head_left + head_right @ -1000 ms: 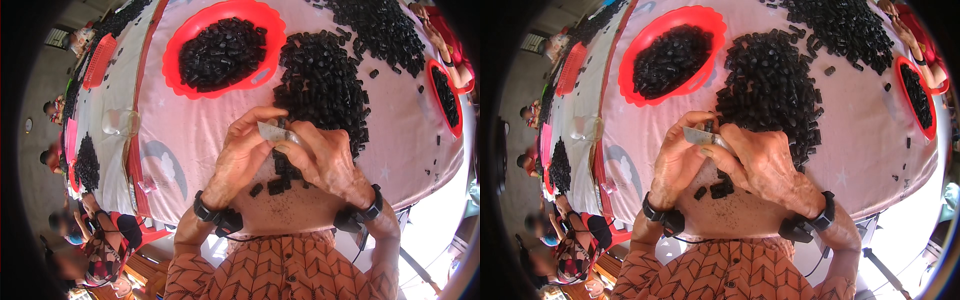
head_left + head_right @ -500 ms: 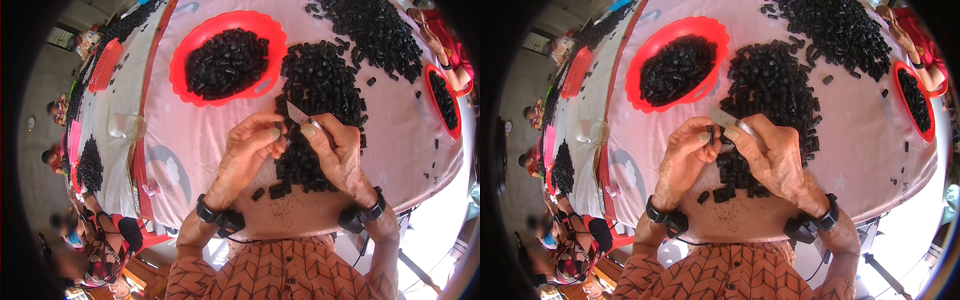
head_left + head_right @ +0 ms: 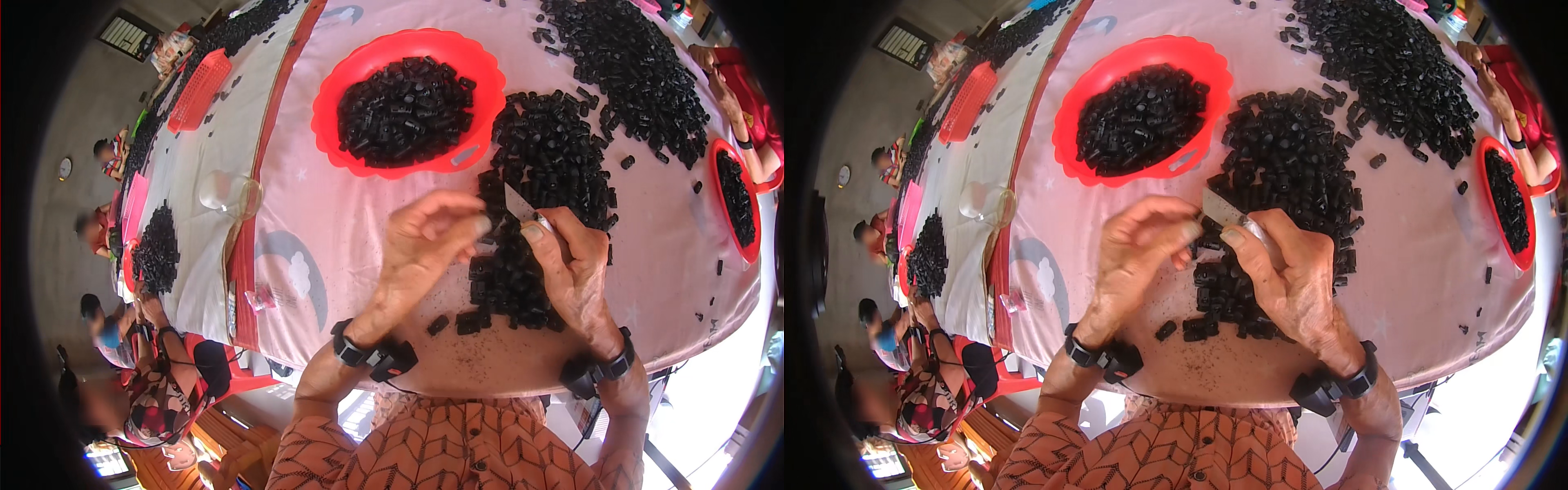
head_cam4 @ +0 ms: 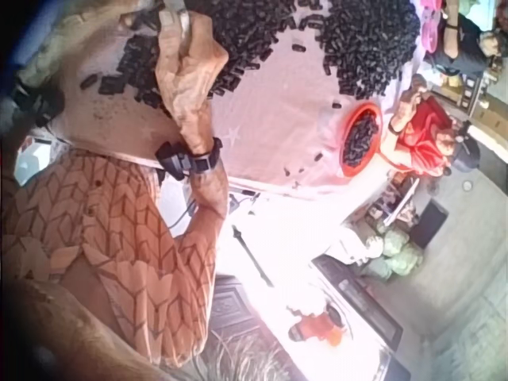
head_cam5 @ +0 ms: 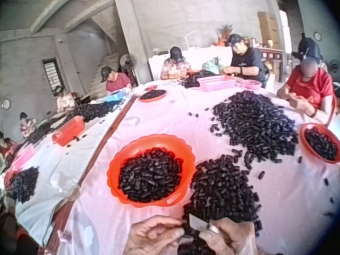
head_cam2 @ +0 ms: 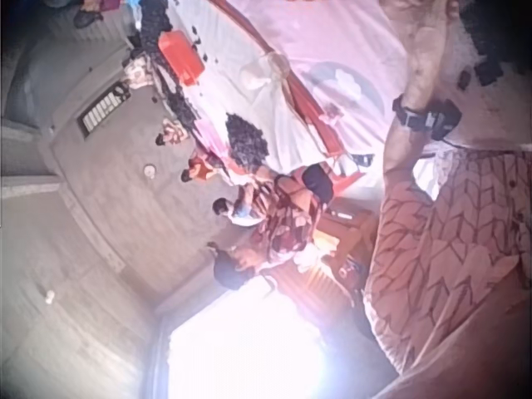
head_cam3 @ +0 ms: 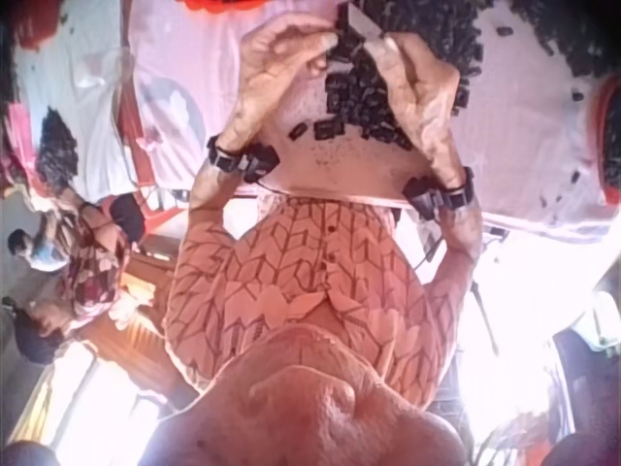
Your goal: Trimming excess material from small black rubber components using a knife.
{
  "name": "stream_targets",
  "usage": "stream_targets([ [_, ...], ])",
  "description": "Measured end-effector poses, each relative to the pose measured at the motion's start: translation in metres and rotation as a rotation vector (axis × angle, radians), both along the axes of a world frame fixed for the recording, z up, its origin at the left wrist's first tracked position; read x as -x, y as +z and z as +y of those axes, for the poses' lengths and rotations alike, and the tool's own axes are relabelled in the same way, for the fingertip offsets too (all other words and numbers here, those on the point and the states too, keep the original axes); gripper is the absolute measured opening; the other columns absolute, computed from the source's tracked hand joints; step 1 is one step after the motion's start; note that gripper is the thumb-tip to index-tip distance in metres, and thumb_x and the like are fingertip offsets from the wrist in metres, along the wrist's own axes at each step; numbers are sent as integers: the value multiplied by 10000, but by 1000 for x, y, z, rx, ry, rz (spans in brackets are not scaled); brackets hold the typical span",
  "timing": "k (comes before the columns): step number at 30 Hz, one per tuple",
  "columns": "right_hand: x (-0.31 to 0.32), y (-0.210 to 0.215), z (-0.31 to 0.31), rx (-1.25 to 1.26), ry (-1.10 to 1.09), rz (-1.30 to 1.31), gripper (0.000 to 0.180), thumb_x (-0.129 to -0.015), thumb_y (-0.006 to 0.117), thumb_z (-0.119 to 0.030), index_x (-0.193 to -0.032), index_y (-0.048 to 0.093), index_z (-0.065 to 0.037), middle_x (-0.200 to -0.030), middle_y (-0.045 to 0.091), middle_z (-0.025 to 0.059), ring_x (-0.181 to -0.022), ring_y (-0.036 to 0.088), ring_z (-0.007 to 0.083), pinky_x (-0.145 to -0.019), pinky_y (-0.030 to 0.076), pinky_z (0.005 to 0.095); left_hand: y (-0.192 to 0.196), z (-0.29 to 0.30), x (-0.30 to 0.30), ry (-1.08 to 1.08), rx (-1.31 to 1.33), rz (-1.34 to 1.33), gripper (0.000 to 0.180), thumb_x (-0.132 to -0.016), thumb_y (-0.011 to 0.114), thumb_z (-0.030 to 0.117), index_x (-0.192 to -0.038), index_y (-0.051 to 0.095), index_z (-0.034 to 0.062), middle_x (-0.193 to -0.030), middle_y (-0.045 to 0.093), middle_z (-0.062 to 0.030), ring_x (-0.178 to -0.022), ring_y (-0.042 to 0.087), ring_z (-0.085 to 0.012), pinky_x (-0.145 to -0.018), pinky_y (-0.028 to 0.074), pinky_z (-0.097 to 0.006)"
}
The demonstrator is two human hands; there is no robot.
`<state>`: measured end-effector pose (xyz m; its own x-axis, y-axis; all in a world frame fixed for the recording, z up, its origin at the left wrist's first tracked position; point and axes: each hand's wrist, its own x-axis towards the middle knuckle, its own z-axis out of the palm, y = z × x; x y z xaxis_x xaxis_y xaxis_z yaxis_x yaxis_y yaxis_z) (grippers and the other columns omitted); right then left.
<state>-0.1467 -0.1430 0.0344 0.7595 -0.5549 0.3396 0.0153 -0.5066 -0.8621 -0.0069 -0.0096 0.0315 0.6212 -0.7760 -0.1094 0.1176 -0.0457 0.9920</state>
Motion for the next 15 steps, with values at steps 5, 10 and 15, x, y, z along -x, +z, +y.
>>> stream_targets([
  [5,-2,5,1,6,-43,69,204,-924,663,-181,-897,623,17,-558,492,55,-500,435,94,-482,402,244,17,1,-37,365,228,-306,187,-899,643,31,-1084,665,31,-957,684,-63,-766,620,-103,-680,515,-229],
  [10,-4,1,-1,0,-73,36,243,-920,677,-216,-875,622,16,-556,478,39,-518,398,76,-477,377,239,26,4,-39,370,174,-405,201,-902,630,24,-1098,674,31,-978,685,-61,-803,626,-113,-710,506,-226],
  [15,-3,0,-3,-15,-106,88,262,-919,680,-236,-865,620,14,-562,477,26,-536,391,62,-482,372,234,18,11,-28,-50,-58,-457,96,-857,665,3,-948,691,15,-943,695,-54,-760,616,-77,-646,475,-217],
])
